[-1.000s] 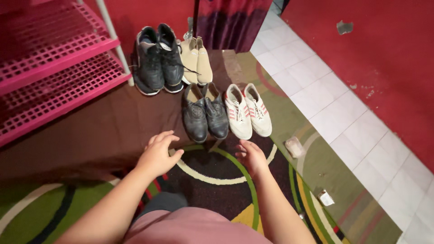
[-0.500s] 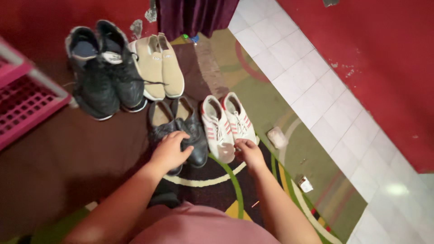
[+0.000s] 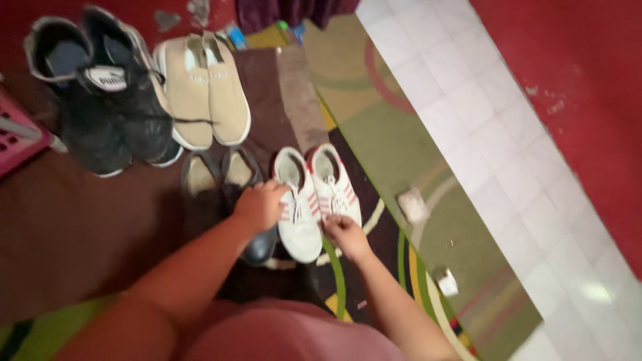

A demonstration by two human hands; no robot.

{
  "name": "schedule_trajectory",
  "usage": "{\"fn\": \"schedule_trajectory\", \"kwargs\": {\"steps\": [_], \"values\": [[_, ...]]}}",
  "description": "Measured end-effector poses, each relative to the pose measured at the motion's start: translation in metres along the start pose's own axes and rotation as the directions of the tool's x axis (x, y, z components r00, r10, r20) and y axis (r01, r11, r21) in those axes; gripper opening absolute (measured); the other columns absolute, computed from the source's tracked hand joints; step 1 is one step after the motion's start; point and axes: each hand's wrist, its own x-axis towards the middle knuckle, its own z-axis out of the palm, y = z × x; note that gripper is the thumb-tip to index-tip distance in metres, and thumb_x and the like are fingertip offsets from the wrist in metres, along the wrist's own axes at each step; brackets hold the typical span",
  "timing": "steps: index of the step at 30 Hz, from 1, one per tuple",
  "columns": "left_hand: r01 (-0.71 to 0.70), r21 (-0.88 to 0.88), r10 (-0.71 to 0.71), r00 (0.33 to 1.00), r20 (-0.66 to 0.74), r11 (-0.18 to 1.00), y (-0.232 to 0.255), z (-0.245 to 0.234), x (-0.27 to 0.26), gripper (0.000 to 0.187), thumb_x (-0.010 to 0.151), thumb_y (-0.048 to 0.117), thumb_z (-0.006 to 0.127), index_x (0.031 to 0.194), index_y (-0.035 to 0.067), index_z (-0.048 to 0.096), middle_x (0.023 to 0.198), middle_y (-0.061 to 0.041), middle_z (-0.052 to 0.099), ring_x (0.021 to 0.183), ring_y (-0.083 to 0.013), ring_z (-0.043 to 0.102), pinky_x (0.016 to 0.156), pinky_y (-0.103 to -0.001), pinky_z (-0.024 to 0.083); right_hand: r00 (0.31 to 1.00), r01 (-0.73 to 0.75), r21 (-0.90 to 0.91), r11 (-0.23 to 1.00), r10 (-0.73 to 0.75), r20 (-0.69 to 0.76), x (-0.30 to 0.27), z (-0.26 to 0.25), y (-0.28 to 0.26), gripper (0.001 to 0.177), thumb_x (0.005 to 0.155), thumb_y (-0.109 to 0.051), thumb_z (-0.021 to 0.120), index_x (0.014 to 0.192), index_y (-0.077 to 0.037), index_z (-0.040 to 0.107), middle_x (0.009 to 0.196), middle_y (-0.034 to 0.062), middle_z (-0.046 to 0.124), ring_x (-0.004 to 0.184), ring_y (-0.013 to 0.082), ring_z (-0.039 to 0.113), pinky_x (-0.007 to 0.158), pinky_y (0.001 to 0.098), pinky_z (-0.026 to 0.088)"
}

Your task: The person organizes shoes by picking up a pair of dark sneakers with green accents, tying the laces, and placing them on a pink shoe rack. They then pick up a pair of white sneakers, tie the laces, and place them on the floor next to other shoes.

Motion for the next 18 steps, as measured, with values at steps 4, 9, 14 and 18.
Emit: {"fn": "schedule_trajectory", "kwargs": {"steps": [4, 9, 14, 18], "values": [[0.136, 0.069, -0.138, 0.990, 0.034, 0.988, 0.018, -0.015, 0.019, 0.059, 0.083, 0.026, 0.072, 0.140, 0.024, 0.058, 0.121, -0.009, 0.062, 0.109, -0.0334, 0.061, 0.087, -0.048, 0.051, 0.995, -0.010, -0.015, 1.000, 0.012, 0.104, 0.027, -0.024, -0.009, 0.032, 0.089, -0.026, 0.073, 0.113, -0.005, 0.070, 0.086, 0.0020, 0.072, 0.072, 0.0110, 0.064, 0.069, 0.0254, 0.054], [0.230, 0.188, -0.250, 0.964, 0.094, 0.955, 0.027, -0.005, 0.029, 0.042, 0.086, 0.032, 0.071, 0.128, 0.029, 0.065, 0.122, -0.005, 0.060, 0.112, -0.0286, 0.059, 0.093, -0.051, 0.044, 0.984, -0.039, -0.081, 0.996, 0.052, 0.169, 0.033, -0.039, -0.033, 0.033, 0.088, -0.024, 0.076, 0.112, -0.003, 0.069, 0.087, 0.0022, 0.071, 0.069, 0.0101, 0.060, 0.064, 0.0258, 0.050], [0.259, 0.193, -0.257, 0.966, -0.036, 0.946, 0.032, 0.006, 0.025, 0.040, 0.080, 0.033, 0.075, 0.118, 0.025, 0.067, 0.119, -0.003, 0.062, 0.112, -0.0282, 0.059, 0.092, -0.049, 0.046, 0.970, 0.009, -0.186, 0.982, 0.037, 0.242, 0.035, -0.047, -0.061, 0.032, 0.089, -0.023, 0.074, 0.112, -0.003, 0.067, 0.084, 0.0062, 0.071, 0.067, 0.0114, 0.063, 0.063, 0.0263, 0.051], [0.216, 0.140, -0.218, 0.976, -0.004, 0.966, 0.031, 0.013, 0.026, 0.052, 0.073, 0.032, 0.079, 0.121, 0.021, 0.064, 0.125, -0.005, 0.060, 0.107, -0.0322, 0.061, 0.087, -0.049, 0.050, 0.939, 0.343, -0.440, 0.830, -0.284, 0.195, 0.034, -0.045, -0.089, 0.041, 0.088, -0.022, 0.073, 0.124, -0.006, 0.061, 0.109, 0.0171, 0.066, 0.085, 0.0233, 0.069, 0.075, 0.0340, 0.056]]}}
